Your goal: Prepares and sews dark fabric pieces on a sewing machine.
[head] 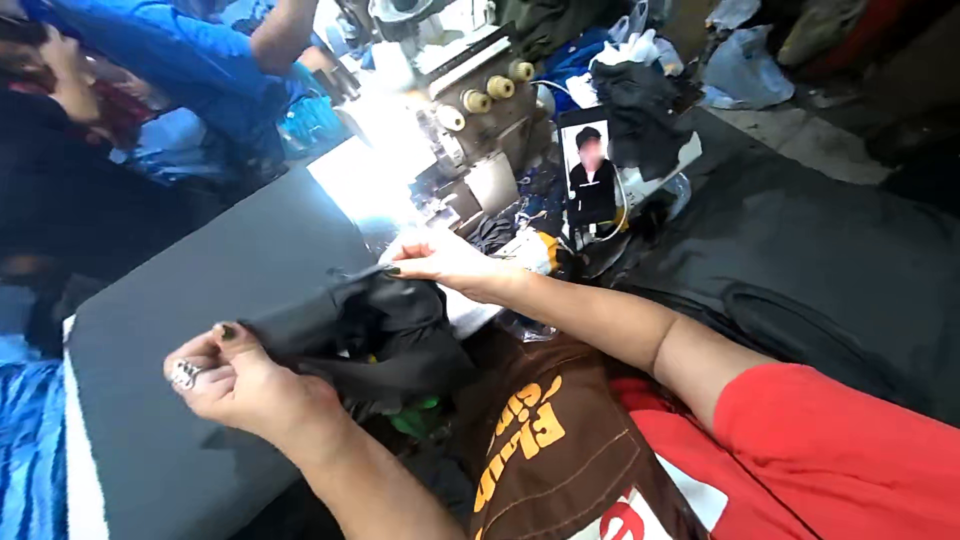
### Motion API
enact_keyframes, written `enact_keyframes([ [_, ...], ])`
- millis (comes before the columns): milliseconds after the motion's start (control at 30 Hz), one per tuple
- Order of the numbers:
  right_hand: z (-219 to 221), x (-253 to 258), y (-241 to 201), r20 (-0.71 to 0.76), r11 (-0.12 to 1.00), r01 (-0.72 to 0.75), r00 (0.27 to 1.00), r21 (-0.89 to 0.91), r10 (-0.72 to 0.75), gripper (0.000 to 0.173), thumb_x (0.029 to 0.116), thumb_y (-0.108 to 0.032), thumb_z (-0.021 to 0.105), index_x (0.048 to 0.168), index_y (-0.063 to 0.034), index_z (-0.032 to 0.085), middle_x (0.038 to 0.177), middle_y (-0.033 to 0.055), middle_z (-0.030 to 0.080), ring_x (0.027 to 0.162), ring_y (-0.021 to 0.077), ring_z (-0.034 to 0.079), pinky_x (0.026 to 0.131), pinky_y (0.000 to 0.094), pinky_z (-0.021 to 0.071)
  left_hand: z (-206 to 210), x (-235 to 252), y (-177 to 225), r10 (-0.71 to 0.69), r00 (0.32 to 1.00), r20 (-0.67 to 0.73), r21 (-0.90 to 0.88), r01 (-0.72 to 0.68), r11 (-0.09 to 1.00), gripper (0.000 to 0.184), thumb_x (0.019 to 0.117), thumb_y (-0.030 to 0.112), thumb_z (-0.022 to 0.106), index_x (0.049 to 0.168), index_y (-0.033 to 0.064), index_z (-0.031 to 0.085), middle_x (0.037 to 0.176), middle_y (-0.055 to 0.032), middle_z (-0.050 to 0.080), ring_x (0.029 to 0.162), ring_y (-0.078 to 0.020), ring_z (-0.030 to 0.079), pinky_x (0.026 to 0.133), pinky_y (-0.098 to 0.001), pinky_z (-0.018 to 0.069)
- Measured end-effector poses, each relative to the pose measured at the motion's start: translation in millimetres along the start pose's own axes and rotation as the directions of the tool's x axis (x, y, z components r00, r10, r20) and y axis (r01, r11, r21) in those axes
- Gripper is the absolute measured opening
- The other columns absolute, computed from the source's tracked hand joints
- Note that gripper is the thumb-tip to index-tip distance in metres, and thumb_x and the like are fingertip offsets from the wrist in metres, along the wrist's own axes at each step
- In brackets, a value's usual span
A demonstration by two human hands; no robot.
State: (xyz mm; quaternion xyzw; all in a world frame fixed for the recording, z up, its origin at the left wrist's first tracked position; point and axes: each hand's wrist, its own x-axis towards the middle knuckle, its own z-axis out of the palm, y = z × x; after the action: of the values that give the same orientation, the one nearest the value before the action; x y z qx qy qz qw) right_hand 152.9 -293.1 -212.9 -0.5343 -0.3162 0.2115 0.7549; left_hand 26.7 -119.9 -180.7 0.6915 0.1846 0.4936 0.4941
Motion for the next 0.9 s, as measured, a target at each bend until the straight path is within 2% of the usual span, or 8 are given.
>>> enact_keyframes([
  [100, -17.8, -23.0, 18.2, 0.029, 0.906, -0.414, 0.908, -0.086, 0.417, 0.022, 0.1031, -0.019, 0.060, 0.114, -0.0013, 0.067, 0.103, 0.0109, 0.066, 0.091, 0.0154, 0.063, 0.083, 0.0369, 0.0534, -0.8, -20.8, -27.8, 0.022, 0.997, 0.075, 0.336, -0.046, 0.941, 0.020, 0.1026, 0.006, 0.056, 0.107, -0.0126, 0.059, 0.097, -0.0111, 0.061, 0.090, -0.0069, 0.060, 0.086, -0.0219, 0.0508],
  [167, -31.4, -25.9, 42.1, 0.050, 0.826, -0.384, 0.896, -0.412, 0.442, 0.026, 0.1039, -0.023, 0.061, 0.107, 0.0019, 0.070, 0.100, 0.0145, 0.068, 0.094, 0.0212, 0.064, 0.089, 0.0441, 0.0510, -0.1, -38.3, -54.6, -0.103, 0.978, 0.182, 0.672, -0.047, 0.739, 0.037, 0.1060, 0.020, 0.053, 0.118, -0.0140, 0.063, 0.104, -0.0272, 0.069, 0.097, -0.0307, 0.069, 0.090, -0.0436, 0.0535],
  [233, -40.4, -27.2, 49.8, 0.100, 0.781, -0.357, 0.878, -0.512, 0.467, 0.025, 0.1041, -0.021, 0.059, 0.103, 0.0024, 0.068, 0.093, 0.0116, 0.063, 0.087, 0.0161, 0.057, 0.084, 0.0380, 0.0451, 3.5, -45.4, -78.5, -0.294, 0.932, 0.213, 0.809, 0.001, 0.588, 0.043, 0.1076, 0.026, 0.048, 0.124, -0.0101, 0.063, 0.112, -0.0333, 0.069, 0.108, -0.0491, 0.067, 0.093, -0.0660, 0.0482],
  [300, -53.1, -30.8, 39.4, 0.164, 0.847, -0.330, 0.889, -0.417, 0.427, 0.020, 0.1014, -0.008, 0.060, 0.114, 0.0053, 0.068, 0.103, 0.0132, 0.068, 0.090, 0.0104, 0.060, 0.084, 0.0283, 0.0496, 1.0, -45.2, -89.2, -0.295, 0.935, 0.197, 0.800, 0.020, 0.599, 0.041, 0.1067, 0.026, 0.051, 0.120, -0.0091, 0.066, 0.109, -0.0309, 0.070, 0.107, -0.0461, 0.067, 0.094, -0.0630, 0.0475],
  [400, -88.0, -41.3, 0.5, 0.193, 0.928, -0.254, 0.930, -0.271, 0.311, 0.015, 0.0995, 0.002, 0.057, 0.107, 0.0111, 0.066, 0.097, 0.0150, 0.068, 0.081, 0.0116, 0.064, 0.075, 0.0271, 0.0555, -3.5, -44.2, -92.0, -0.254, 0.950, 0.180, 0.763, 0.028, 0.645, 0.038, 0.1057, 0.023, 0.054, 0.116, -0.0106, 0.066, 0.103, -0.0290, 0.070, 0.099, -0.0399, 0.068, 0.091, -0.0563, 0.0490],
  [533, -169.0, -48.8, -82.8, -0.108, 0.927, -0.190, 0.981, -0.324, 0.163, 0.020, 0.1028, -0.005, 0.051, 0.109, 0.0061, 0.066, 0.097, 0.0101, 0.072, 0.081, 0.0138, 0.070, 0.077, 0.0338, 0.0612, -4.1, -48.8, -96.6, -0.210, 0.963, 0.171, 0.765, 0.005, 0.644, 0.036, 0.1059, 0.024, 0.054, 0.112, -0.0093, 0.067, 0.098, -0.0265, 0.070, 0.093, -0.0358, 0.068, 0.086, -0.0537, 0.0504],
  [700, -308.3, -17.4, -105.8, -0.523, 0.674, -0.238, 0.813, -0.700, -0.256, 0.019, 0.0955, -0.006, 0.065, 0.111, 0.0047, 0.068, 0.105, 0.0140, 0.070, 0.090, 0.0163, 0.069, 0.084, 0.0351, 0.0589, -2.0, -49.7, -93.7, -0.216, 0.964, 0.157, 0.774, 0.016, 0.633, 0.037, 0.1059, 0.025, 0.054, 0.112, -0.0086, 0.067, 0.098, -0.0265, 0.070, 0.093, -0.0367, 0.068, 0.085, -0.0555, 0.0500],
  [900, -362.3, 22.9, -105.1, -0.270, 0.324, -0.215, 0.953, -0.921, -0.136, 0.031, 0.0892, 0.003, 0.066, 0.116, -0.0082, 0.075, 0.121, 0.0230, 0.064, 0.108, 0.0337, 0.063, 0.095, 0.0470, 0.0516, -2.5, -51.1, -96.1, -0.181, 0.971, 0.156, 0.765, -0.004, 0.644, 0.036, 0.1056, 0.024, 0.055, 0.111, -0.0099, 0.066, 0.095, -0.0270, 0.069, 0.089, -0.0364, 0.067, 0.083, -0.0553, 0.0502],
])
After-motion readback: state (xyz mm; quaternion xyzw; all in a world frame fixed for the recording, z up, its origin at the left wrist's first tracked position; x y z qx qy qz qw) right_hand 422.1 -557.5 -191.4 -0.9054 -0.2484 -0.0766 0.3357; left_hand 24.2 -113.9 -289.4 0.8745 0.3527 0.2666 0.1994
